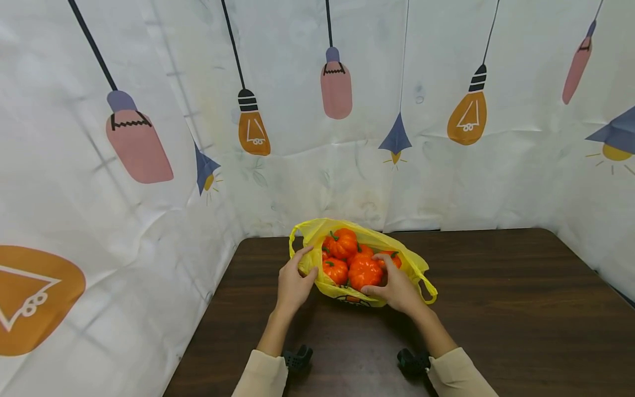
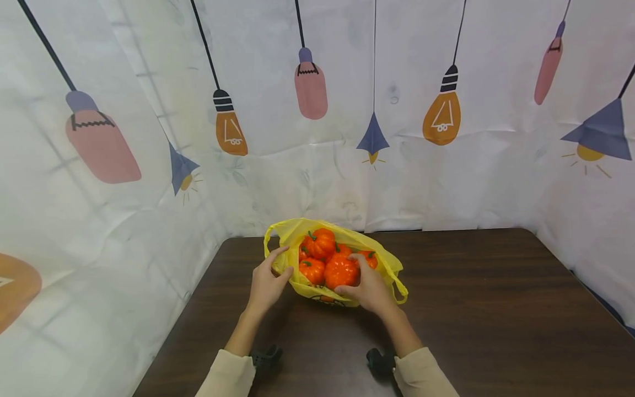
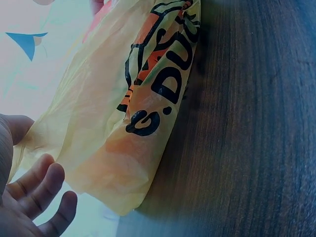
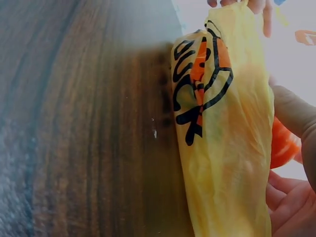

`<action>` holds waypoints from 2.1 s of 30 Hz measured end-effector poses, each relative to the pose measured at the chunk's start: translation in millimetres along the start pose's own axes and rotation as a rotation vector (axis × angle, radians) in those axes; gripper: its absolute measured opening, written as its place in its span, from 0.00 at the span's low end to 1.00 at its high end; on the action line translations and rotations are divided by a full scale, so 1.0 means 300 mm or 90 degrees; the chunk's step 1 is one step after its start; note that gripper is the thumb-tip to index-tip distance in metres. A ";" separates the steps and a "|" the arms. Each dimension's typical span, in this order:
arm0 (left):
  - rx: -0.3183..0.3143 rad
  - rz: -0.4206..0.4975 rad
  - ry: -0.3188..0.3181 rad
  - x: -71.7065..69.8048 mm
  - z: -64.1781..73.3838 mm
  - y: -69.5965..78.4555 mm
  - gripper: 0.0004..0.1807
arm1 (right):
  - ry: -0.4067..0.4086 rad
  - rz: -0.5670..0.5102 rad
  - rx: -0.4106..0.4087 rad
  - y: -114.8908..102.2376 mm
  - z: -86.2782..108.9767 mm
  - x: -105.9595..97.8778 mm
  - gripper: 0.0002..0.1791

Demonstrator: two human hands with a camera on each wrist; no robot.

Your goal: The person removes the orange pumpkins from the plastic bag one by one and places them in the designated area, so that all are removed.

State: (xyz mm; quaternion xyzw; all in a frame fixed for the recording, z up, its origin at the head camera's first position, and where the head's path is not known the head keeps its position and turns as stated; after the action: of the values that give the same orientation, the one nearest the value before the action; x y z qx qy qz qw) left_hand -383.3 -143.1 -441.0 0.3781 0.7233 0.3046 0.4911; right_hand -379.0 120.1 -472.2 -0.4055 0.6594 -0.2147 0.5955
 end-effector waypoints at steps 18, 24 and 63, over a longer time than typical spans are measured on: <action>-0.008 0.011 0.012 -0.011 0.004 0.004 0.27 | 0.001 -0.068 -0.005 -0.052 0.012 -0.056 0.45; -0.026 -0.005 0.022 -0.015 0.005 -0.007 0.30 | 0.013 -0.078 -0.028 -0.081 0.013 -0.090 0.46; -0.051 -0.013 0.006 -0.002 0.001 -0.030 0.34 | 0.102 -0.114 -0.087 -0.186 0.082 -0.376 0.45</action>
State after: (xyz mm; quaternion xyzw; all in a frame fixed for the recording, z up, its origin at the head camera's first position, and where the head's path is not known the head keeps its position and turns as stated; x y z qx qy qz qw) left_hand -385.0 -148.3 -448.1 0.3495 0.7164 0.3303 0.5055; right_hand -344.1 181.9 -365.6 -0.4839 0.6788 -0.2534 0.4907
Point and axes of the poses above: each hand's wrist, its own z-axis away from the middle knuckle, its own x-axis out of the palm, y = z × x, the point moved 8 cm from there along -z, towards the middle knuckle, and after that the axes turned 3 degrees about -x, right-handed, at the moved point
